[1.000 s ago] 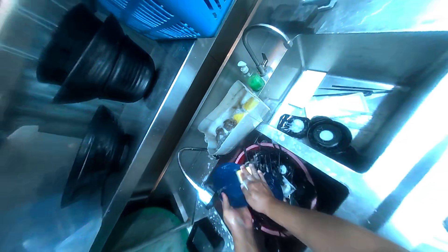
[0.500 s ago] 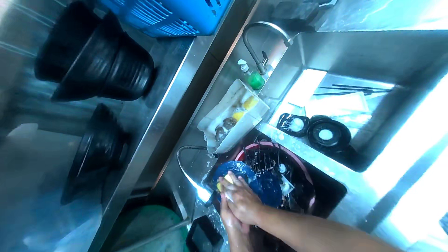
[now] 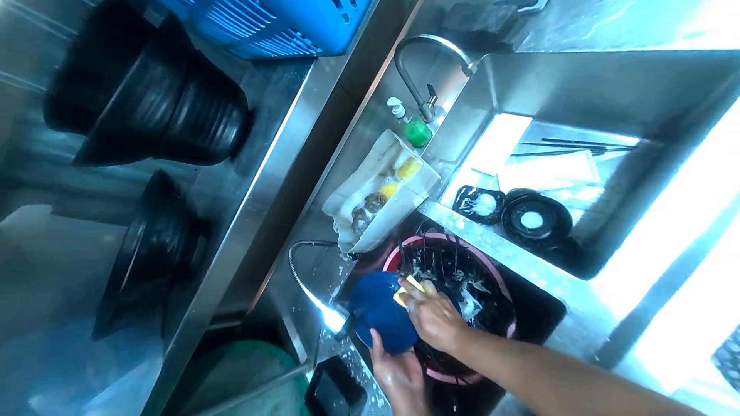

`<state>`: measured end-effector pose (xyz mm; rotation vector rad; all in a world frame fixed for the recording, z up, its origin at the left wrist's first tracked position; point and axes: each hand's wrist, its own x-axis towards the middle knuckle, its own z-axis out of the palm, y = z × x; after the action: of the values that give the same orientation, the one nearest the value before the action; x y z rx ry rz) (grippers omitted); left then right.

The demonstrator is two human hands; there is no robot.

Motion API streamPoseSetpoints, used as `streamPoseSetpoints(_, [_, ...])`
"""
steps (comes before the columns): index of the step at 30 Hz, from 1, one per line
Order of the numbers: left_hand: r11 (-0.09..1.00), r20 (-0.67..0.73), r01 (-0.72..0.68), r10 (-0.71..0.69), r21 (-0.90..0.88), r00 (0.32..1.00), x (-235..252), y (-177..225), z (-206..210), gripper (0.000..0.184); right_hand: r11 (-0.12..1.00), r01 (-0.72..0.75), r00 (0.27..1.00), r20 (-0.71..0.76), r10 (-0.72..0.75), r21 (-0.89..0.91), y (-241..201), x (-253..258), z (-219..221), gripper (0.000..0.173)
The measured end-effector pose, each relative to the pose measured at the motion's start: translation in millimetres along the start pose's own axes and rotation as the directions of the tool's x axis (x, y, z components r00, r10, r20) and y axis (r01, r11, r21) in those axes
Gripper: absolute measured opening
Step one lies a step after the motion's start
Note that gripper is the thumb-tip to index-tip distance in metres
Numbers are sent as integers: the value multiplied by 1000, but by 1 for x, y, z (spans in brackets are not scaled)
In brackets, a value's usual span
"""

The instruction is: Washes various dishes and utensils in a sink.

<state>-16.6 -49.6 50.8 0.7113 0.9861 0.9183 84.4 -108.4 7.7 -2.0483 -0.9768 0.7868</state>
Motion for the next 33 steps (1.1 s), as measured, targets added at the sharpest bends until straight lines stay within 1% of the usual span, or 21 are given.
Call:
streamPoseSetpoints(2, [999, 3, -22, 22, 44, 1000, 2, 1, 3, 37, 1000, -23, 999, 24, 23, 17, -7, 4, -3, 43])
streamPoseSetpoints(4, [997, -14, -35, 36, 73, 999, 1, 4, 4, 37, 998, -48, 997, 61, 45, 46, -16, -2, -2, 42])
streamPoseSetpoints(7, [993, -33, -56, 59, 106, 998, 0, 6, 3, 38, 997, -41, 997, 71, 36, 63, -20, -12, 6, 36])
streamPoseSetpoints(10, [988, -7, -64, 65, 140, 998, -6, -2, -1, 37, 998, -38, 999, -23, 39, 50, -12, 6, 6, 36])
streamPoseSetpoints(13, [982, -3, -90, 92, 166, 996, -8, 1, 3, 36, 998, -32, 995, -94, 36, 51, -17, 26, 5, 36])
streamPoseSetpoints(15, [978, 3, -112, 114, 178, 994, -5, 6, 6, 36, 993, -59, 996, -59, 65, 99, -22, 22, 7, 37])
streamPoseSetpoints(17, [973, -7, -129, 133, 191, 991, -1, 12, 7, 37, 983, -58, 998, 22, 55, 174, -25, 10, 13, 36])
streamPoseSetpoints(19, [974, -11, -121, 125, 190, 992, 1, 13, 6, 36, 976, -52, 998, 37, 45, 209, -24, 5, 14, 37])
streamPoseSetpoints(22, [979, -11, -85, 89, 186, 996, -4, 6, 6, 34, 973, -74, 995, -55, 88, 220, -19, 28, 0, 37])
streamPoseSetpoints(25, [988, -24, -72, 76, 134, 997, -6, 8, 8, 33, 974, -49, 986, -148, 83, 220, -28, 47, -4, 36])
streamPoseSetpoints(26, [988, -30, -84, 89, 127, 996, -4, 10, 8, 33, 976, -42, 989, -131, 71, 213, -30, 43, 0, 37])
streamPoseSetpoints(28, [983, -32, -121, 126, 140, 991, 1, 19, 7, 33, 974, -40, 998, -33, 49, 224, -32, 23, 14, 37])
streamPoseSetpoints(30, [980, -43, -136, 144, 143, 989, 7, 22, 6, 32, 961, -66, 997, 59, 52, 267, -33, 6, 20, 36])
streamPoseSetpoints(33, [980, -21, -136, 141, 147, 990, 6, 18, -1, 32, 953, -115, 992, 81, 96, 282, -34, 12, 9, 33])
